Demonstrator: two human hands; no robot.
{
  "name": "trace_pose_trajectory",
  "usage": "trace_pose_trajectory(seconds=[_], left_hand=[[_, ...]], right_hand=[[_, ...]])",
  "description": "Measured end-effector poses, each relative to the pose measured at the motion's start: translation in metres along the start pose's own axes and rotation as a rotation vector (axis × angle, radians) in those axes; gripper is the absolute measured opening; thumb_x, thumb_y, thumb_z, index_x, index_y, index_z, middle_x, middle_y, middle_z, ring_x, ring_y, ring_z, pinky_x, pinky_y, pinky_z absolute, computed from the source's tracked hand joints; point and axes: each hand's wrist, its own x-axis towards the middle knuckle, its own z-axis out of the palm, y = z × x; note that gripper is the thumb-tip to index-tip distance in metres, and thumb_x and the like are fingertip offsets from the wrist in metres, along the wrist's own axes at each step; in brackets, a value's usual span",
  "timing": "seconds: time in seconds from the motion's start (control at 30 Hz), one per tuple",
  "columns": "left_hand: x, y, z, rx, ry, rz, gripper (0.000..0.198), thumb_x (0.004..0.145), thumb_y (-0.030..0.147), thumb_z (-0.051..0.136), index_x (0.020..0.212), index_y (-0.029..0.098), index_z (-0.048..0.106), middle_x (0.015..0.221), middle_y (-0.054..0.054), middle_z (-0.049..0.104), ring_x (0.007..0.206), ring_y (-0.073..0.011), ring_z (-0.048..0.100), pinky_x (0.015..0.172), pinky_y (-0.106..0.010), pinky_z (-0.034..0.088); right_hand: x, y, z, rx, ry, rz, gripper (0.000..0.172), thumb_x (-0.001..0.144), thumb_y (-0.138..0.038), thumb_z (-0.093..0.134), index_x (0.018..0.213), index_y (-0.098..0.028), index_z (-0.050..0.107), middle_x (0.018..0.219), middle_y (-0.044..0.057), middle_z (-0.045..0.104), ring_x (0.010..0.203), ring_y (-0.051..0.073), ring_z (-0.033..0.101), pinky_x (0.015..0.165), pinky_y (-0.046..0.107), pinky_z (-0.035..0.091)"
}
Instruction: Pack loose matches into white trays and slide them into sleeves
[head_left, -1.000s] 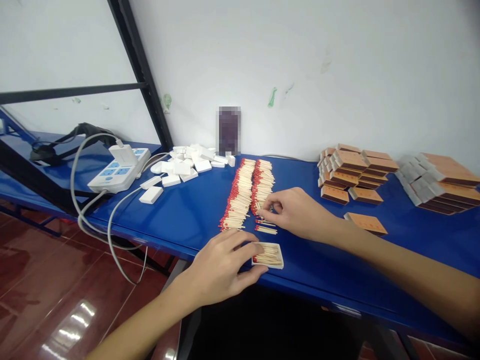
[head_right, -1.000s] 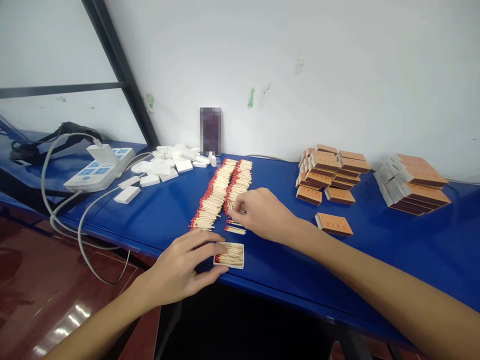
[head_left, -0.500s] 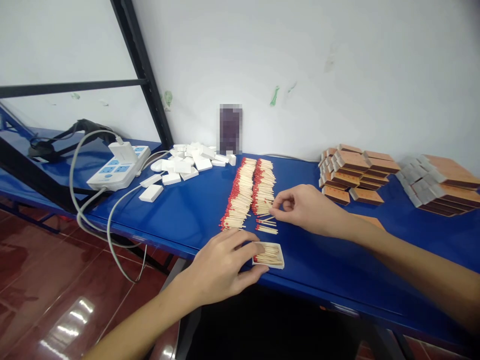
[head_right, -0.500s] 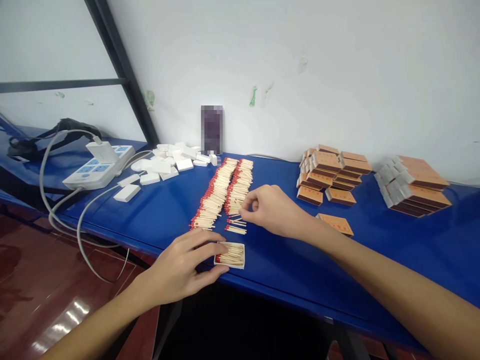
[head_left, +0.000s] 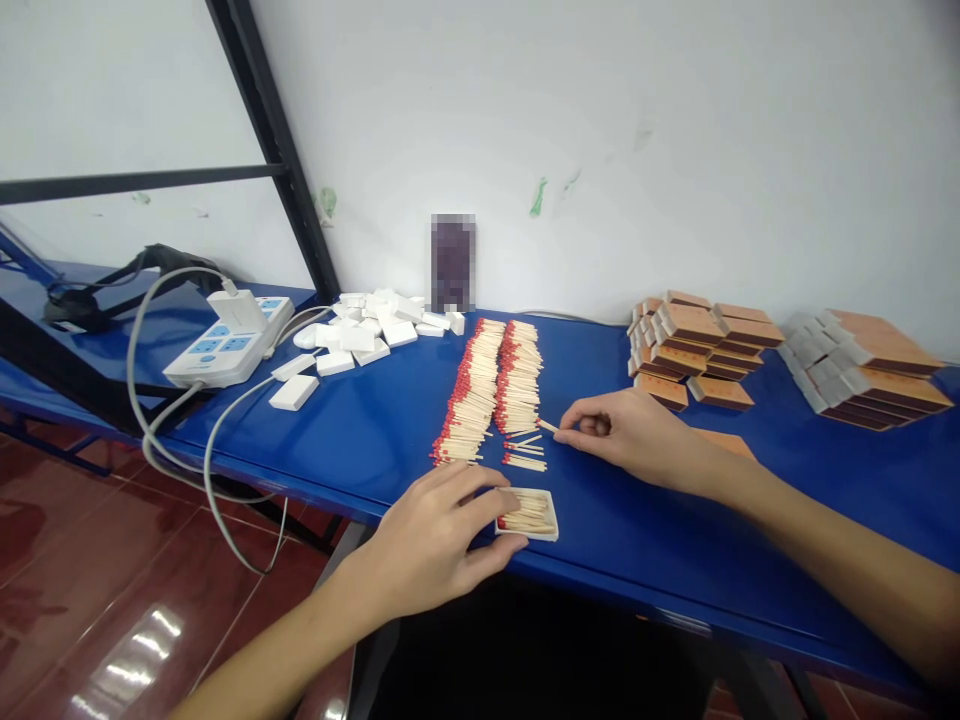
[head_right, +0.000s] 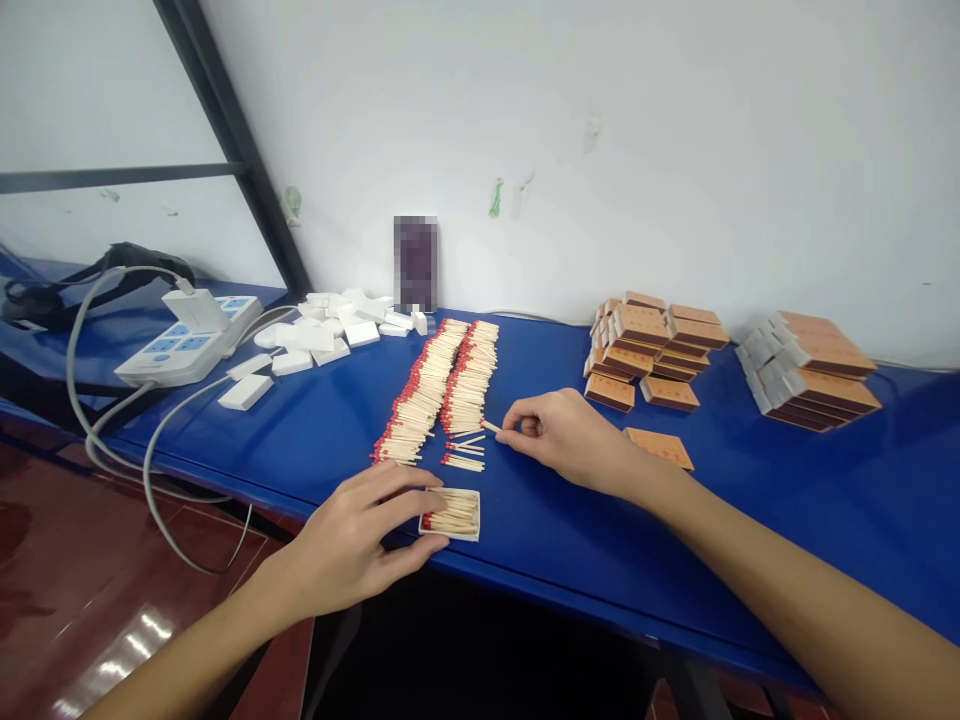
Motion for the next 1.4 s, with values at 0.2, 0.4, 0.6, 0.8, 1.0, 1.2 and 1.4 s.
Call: trace_pose_trajectory(seconds=[0.2,0.4,0.6,0.8,1.0,1.2,1.4], left_hand=[[0.0,0.0,-0.001,-0.009,-0.006,0.004,0.018,0.094,0.029,0.061,0.109,0.018,0.061,0.108,-0.007,0.066,0.098,-0.0199,0.064,0.085,-0.034,0.055],[-0.001,0.0,-0.001,-0.005,0.003,0.005,0.019,0.094,0.029,0.061,0.109,0.018,0.061,0.108,-0.008,0.066,0.098,-0.0204,0.063,0.085,-0.035,0.054],[-0.001,0.0,-0.001,-0.011,-0.007,0.004,0.019,0.094,0.03,0.061,0.108,0.018,0.061,0.108,-0.008,0.066,0.097,-0.0205,0.063,0.084,-0.035,0.055],[0.0,0.0,-0.002,-0.003,0.003,0.003,0.02,0.094,0.031,0.06,0.108,0.018,0.062,0.107,-0.008,0.066,0.097,-0.0203,0.064,0.084,-0.035,0.055],[0.001,0.001,-0.003,-0.002,0.0,0.002,0.019,0.095,0.032,0.059,0.106,0.017,0.063,0.104,-0.008,0.067,0.095,-0.0202,0.065,0.083,-0.035,0.056],[0.001,0.001,-0.003,-0.015,-0.018,-0.008,0.018,0.094,0.031,0.06,0.105,0.017,0.063,0.105,-0.008,0.067,0.095,-0.02,0.064,0.083,-0.035,0.056],[0.0,0.001,-0.004,-0.015,-0.014,-0.005,0.018,0.094,0.031,0.059,0.106,0.017,0.062,0.106,-0.009,0.067,0.097,-0.0204,0.065,0.085,-0.035,0.056]], right_hand=[[-0.002,0.001,-0.001,0.017,0.066,-0.076,0.029,0.088,-0.044,0.057,0.076,-0.02,0.068,0.073,0.003,0.065,0.058,0.013,0.055,0.055,0.025,0.042],[-0.003,0.0,-0.001,0.046,0.029,-0.033,0.021,0.086,-0.036,0.058,0.078,-0.02,0.068,0.062,-0.001,0.062,0.052,0.011,0.051,0.052,0.024,0.04],[-0.004,0.004,-0.001,0.026,0.026,-0.045,0.014,0.083,-0.029,0.058,0.077,-0.02,0.067,0.061,-0.001,0.062,0.051,0.012,0.051,0.051,0.024,0.04],[-0.003,0.012,-0.001,-0.029,0.069,-0.133,0.014,0.081,-0.022,0.053,0.083,-0.019,0.067,0.069,0.002,0.063,0.058,0.013,0.056,0.055,0.025,0.044],[-0.004,0.018,-0.004,-0.07,0.091,-0.18,0.015,0.082,-0.022,0.052,0.087,-0.02,0.066,0.071,0.002,0.062,0.06,0.014,0.057,0.058,0.026,0.045],[-0.005,0.024,-0.006,-0.094,0.058,-0.215,0.012,0.084,-0.02,0.052,0.088,-0.02,0.064,0.084,0.003,0.062,0.061,0.012,0.056,0.06,0.026,0.046],[-0.006,0.026,-0.012,-0.081,0.15,-0.185,0.016,0.083,-0.021,0.054,0.095,-0.021,0.064,0.079,0.002,0.063,0.064,0.014,0.057,0.061,0.027,0.047]])
